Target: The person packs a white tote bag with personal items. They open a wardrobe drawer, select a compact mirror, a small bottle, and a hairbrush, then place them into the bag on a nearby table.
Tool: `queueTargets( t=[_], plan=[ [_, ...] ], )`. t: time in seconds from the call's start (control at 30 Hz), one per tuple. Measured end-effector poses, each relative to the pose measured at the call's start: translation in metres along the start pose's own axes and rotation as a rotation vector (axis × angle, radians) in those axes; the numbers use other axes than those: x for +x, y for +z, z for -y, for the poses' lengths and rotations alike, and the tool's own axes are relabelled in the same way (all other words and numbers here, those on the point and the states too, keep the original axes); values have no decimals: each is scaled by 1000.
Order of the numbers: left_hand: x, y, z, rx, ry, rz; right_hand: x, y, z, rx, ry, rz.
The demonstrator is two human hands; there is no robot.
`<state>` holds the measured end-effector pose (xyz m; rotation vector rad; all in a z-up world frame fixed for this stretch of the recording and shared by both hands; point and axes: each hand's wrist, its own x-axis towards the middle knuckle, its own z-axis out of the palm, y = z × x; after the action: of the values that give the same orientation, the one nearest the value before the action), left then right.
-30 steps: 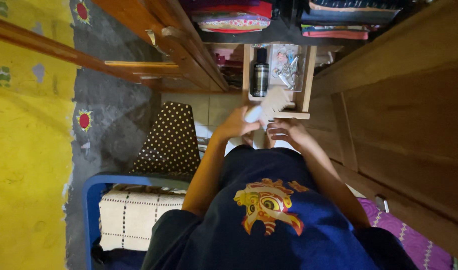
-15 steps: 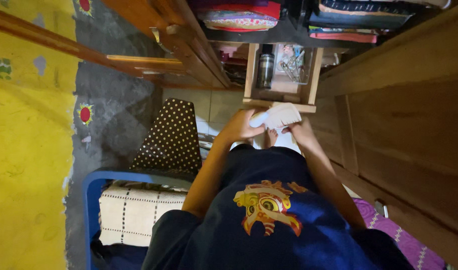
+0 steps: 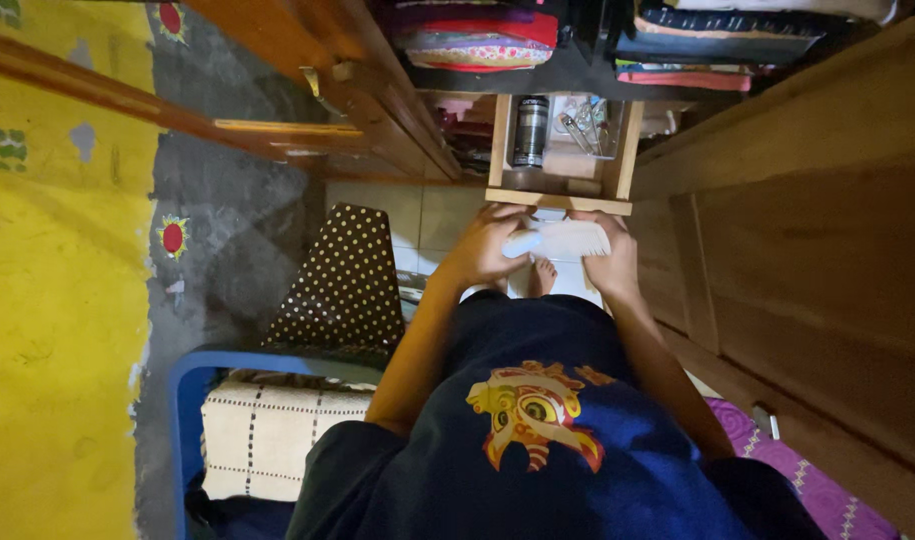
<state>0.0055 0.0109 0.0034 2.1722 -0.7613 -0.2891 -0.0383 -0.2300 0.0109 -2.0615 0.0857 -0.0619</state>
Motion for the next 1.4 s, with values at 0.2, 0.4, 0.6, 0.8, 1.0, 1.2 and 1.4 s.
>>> queueTargets(
  t=[0.2, 0.4, 0.6, 0.8, 1.0, 1.2, 1.4],
  plan=[
    [5, -1, -6, 39, 37, 34, 4, -1, 5, -129, -130, -64],
    [19, 3, -6, 24, 40, 37, 13, -1, -5, -130, -189, -87],
    [22, 9, 3, 124, 0, 60, 22, 3, -26, -275, -343, -22],
    [4, 36, 4, 360, 151, -125, 10, 12, -37, -540, -466, -52],
    [25, 36, 9, 215, 160, -172, 26, 15, -41, -641, -436, -71],
    [51, 22, 17, 146, 149, -151, 51, 19, -35, -614, -473, -132],
    [76, 6, 23, -13, 172, -168, 74, 21, -28, -606, -440, -143]
  ],
)
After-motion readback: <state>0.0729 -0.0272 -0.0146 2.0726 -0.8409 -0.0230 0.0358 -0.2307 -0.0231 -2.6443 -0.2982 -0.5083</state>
